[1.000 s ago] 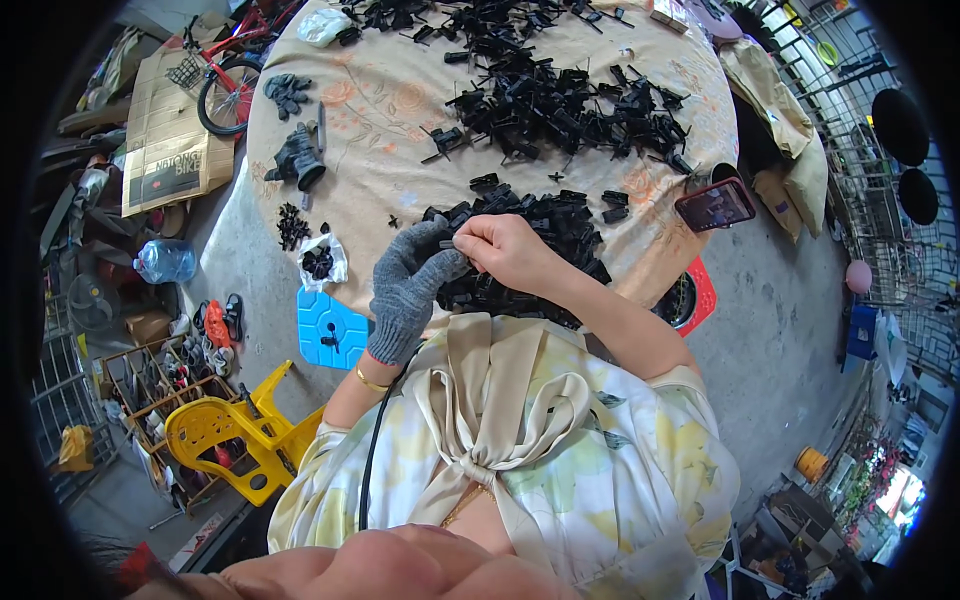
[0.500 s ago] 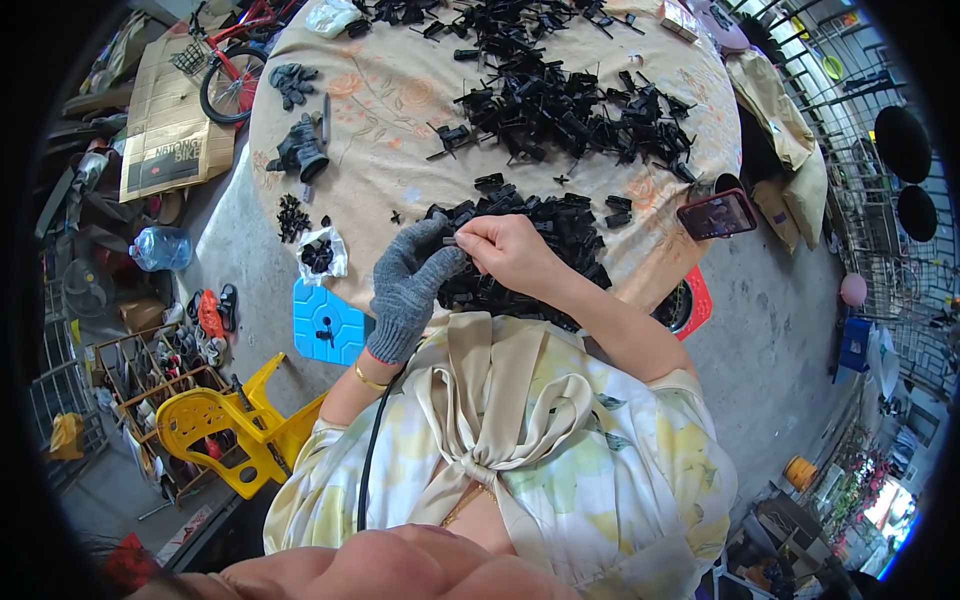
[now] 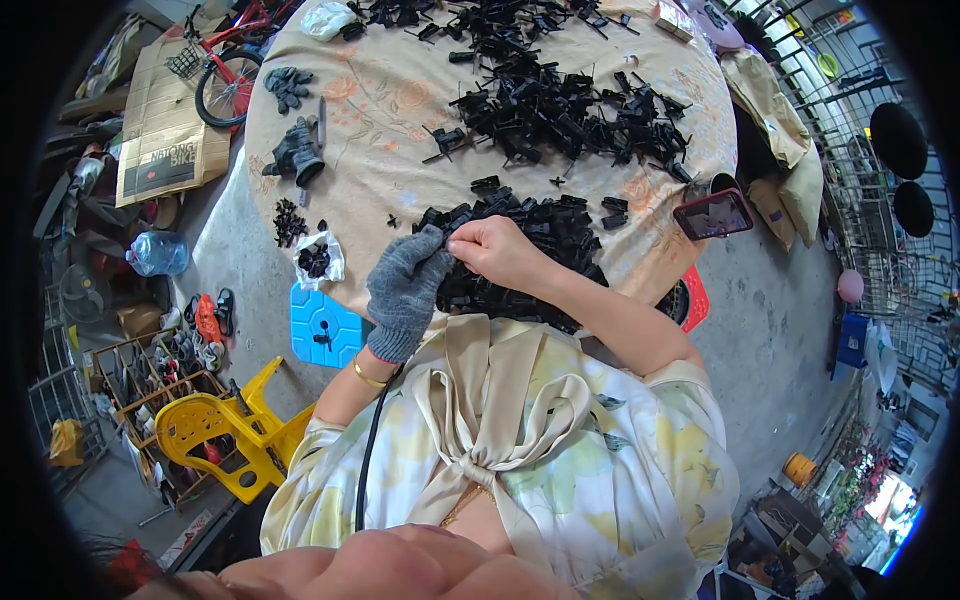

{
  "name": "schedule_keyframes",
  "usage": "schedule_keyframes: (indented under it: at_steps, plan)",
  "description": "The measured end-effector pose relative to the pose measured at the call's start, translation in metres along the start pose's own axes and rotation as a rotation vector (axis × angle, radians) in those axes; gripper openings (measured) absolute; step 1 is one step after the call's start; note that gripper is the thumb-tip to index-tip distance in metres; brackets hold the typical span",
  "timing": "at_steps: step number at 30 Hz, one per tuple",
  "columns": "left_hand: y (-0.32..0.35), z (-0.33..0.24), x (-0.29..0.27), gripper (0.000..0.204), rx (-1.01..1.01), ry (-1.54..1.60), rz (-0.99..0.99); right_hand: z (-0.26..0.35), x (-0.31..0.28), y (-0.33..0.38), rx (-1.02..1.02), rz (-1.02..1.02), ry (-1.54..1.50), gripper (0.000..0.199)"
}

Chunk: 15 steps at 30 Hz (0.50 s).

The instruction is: The person is sorting and inspecting a large pile of small black plastic components on a round table.

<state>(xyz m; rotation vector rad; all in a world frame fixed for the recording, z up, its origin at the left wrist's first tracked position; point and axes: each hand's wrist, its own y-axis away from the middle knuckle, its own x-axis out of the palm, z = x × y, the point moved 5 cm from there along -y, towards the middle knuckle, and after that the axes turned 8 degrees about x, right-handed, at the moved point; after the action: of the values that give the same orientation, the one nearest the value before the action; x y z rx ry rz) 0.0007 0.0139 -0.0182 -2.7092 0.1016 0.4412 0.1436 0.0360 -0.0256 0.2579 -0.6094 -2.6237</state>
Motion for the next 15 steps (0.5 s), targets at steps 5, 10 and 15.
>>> schedule_keyframes:
  at_steps: [5, 10, 15]
  plan:
    - [0.007, 0.010, 0.003, 0.028, -0.009, -0.027, 0.184, 0.022, -0.009, -0.026, -0.139, 0.268, 0.683, 0.025]
    - [0.023, 0.052, 0.010, 0.021, -0.390, 0.392, 0.087, 0.029, -0.045, -0.108, -0.204, -0.248, 0.834, 0.030]
    - [0.026, 0.048, 0.018, 0.019, -0.454, 0.548, 0.122, -0.021, -0.039, -0.196, -0.149, -0.609, 0.847, 0.016]
